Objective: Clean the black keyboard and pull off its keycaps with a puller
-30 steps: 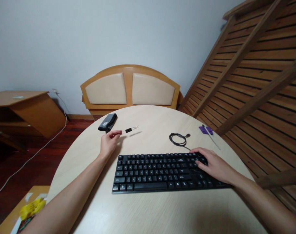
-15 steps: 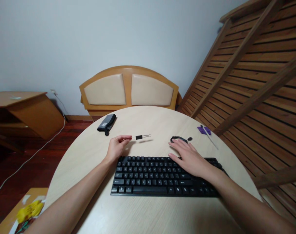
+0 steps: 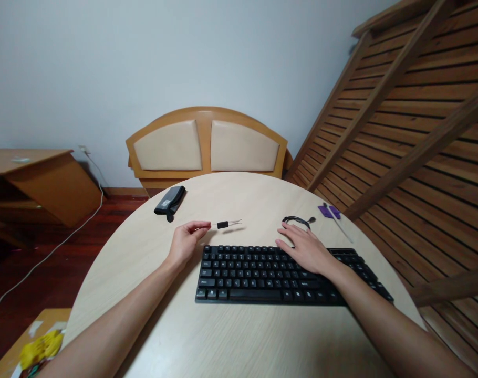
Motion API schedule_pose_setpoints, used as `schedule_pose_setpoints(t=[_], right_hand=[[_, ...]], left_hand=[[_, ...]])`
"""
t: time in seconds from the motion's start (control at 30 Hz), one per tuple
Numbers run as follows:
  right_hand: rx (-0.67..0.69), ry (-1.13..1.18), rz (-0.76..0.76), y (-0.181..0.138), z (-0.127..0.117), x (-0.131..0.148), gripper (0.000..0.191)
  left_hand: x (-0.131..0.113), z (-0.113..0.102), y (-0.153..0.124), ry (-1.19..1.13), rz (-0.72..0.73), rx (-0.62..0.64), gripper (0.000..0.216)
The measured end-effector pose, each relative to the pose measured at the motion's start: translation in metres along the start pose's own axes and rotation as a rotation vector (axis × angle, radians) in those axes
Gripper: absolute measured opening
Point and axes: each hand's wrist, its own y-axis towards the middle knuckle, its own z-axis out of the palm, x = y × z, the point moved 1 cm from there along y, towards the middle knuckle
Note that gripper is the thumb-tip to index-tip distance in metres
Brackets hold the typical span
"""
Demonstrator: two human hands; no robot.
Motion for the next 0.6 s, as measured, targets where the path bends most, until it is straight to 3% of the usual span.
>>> schedule_pose_setpoints(t=[0.23, 0.43, 0.5, 0.6], right_hand=[[-0.076, -0.04, 0.028, -0.006, 0.006, -0.016, 0.065], [-0.031, -0.054, 0.083, -0.002, 0.001, -0.013, 0.065], [-0.076, -0.051, 0.018, 0.002, -0.007, -0.004, 0.06], [-0.176, 0.009, -0.201, 0.013, -0.023, 0.024, 0.052]], left_hand=[[-0.001, 0.001, -0.002, -0.013, -0.029, -0.005, 0.037], [-0.003, 0.003, -0.004, -0.024, -0.042, 0.012, 0.035], [-0.005, 0.004, -0.005, -0.025, -0.044, 0.022, 0.034], [-0.007, 0.005, -0.006, -0.031, -0.045, 0.042, 0.033]])
